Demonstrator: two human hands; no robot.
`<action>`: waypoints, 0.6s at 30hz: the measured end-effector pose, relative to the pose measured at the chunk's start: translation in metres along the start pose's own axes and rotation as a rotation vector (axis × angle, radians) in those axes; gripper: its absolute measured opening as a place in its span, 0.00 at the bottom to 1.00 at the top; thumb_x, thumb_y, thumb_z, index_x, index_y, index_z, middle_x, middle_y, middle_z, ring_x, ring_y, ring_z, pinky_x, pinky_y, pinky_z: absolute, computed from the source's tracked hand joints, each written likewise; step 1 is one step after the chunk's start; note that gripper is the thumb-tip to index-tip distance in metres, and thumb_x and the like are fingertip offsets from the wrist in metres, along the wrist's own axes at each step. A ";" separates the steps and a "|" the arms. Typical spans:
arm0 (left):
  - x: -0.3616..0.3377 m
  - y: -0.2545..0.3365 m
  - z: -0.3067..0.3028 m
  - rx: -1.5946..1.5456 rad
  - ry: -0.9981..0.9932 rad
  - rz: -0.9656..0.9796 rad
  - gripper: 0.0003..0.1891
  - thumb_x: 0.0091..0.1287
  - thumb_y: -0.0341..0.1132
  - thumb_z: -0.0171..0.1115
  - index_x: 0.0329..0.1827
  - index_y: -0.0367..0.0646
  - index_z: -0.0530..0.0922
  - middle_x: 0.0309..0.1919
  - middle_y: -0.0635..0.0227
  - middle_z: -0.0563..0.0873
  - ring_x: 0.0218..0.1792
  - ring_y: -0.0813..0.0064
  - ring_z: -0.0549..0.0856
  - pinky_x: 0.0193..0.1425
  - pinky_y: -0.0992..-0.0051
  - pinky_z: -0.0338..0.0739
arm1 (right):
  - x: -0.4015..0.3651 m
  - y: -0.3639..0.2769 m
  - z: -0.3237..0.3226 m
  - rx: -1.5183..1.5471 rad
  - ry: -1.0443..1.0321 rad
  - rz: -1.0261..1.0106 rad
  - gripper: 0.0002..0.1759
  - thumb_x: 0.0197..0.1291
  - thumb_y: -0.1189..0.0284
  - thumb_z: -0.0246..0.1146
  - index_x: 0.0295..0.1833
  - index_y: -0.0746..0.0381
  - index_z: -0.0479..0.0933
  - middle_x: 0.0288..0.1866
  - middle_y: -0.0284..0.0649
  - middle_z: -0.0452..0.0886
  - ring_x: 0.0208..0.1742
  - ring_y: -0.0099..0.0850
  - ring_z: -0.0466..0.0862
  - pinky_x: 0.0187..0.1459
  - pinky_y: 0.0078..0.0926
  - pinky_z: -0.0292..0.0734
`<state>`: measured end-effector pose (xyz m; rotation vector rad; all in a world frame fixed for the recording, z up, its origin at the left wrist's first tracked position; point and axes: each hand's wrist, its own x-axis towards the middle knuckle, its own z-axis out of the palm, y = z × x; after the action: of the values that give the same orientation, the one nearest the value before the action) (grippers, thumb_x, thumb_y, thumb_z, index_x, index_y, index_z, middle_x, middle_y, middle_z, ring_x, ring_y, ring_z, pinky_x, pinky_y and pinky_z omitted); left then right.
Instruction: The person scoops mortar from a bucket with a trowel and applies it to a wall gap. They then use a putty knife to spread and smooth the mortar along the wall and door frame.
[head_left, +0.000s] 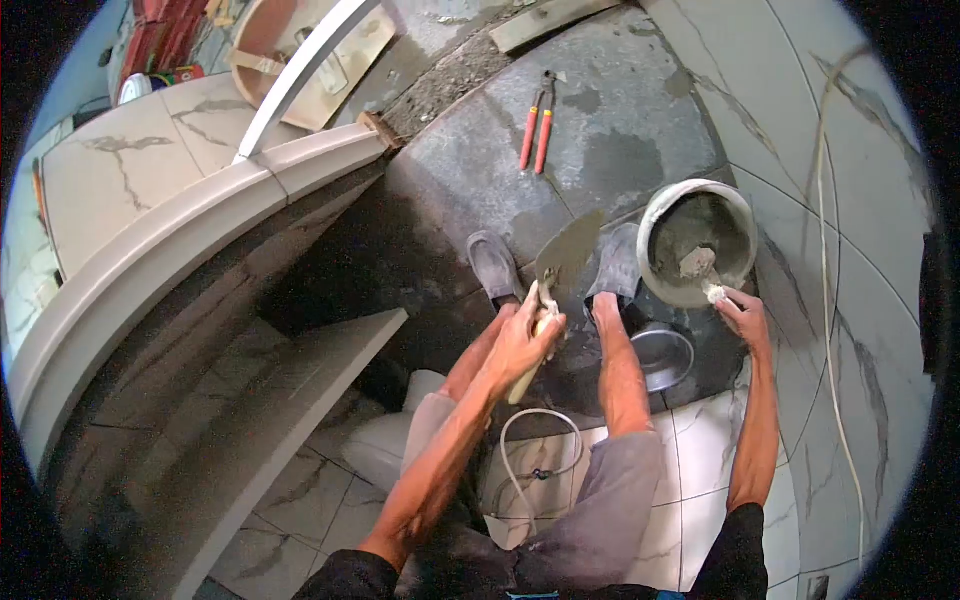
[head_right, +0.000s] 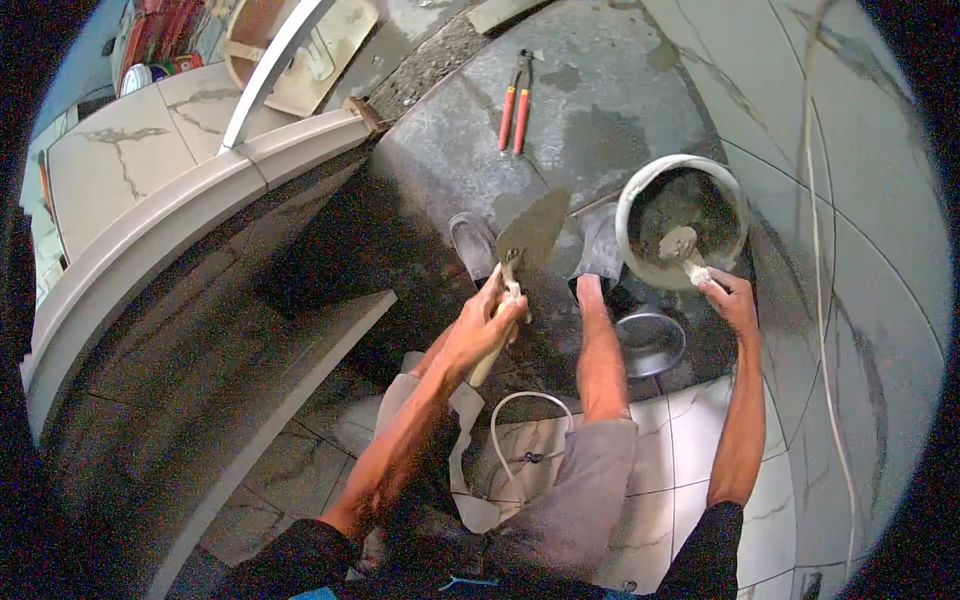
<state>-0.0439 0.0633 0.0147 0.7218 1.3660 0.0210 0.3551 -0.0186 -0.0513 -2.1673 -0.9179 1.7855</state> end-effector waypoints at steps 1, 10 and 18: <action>0.008 0.005 0.002 0.016 -0.034 0.055 0.35 0.67 0.39 0.57 0.73 0.37 0.51 0.32 0.70 0.77 0.26 0.82 0.74 0.29 0.78 0.72 | -0.011 0.004 -0.001 0.033 0.032 0.002 0.19 0.54 0.70 0.67 0.50 0.69 0.79 0.42 0.35 0.84 0.42 0.21 0.80 0.45 0.20 0.73; -0.041 0.105 0.030 -0.025 -0.226 0.037 0.25 0.68 0.39 0.56 0.65 0.40 0.63 0.32 0.70 0.79 0.25 0.82 0.76 0.25 0.80 0.72 | -0.146 -0.030 -0.006 0.113 0.378 -0.046 0.23 0.50 0.65 0.72 0.48 0.69 0.80 0.44 0.42 0.84 0.45 0.25 0.80 0.50 0.23 0.73; -0.181 0.213 0.042 -0.046 -0.502 0.035 0.20 0.71 0.40 0.52 0.61 0.39 0.64 0.29 0.68 0.79 0.22 0.80 0.77 0.23 0.78 0.75 | -0.281 -0.162 -0.004 0.327 0.499 -0.309 0.24 0.45 0.72 0.74 0.49 0.69 0.78 0.45 0.41 0.83 0.46 0.27 0.80 0.51 0.24 0.73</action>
<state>0.0331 0.1363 0.2766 0.6574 0.8707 -0.0955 0.2798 -0.0480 0.2625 -1.9862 -0.7261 1.0887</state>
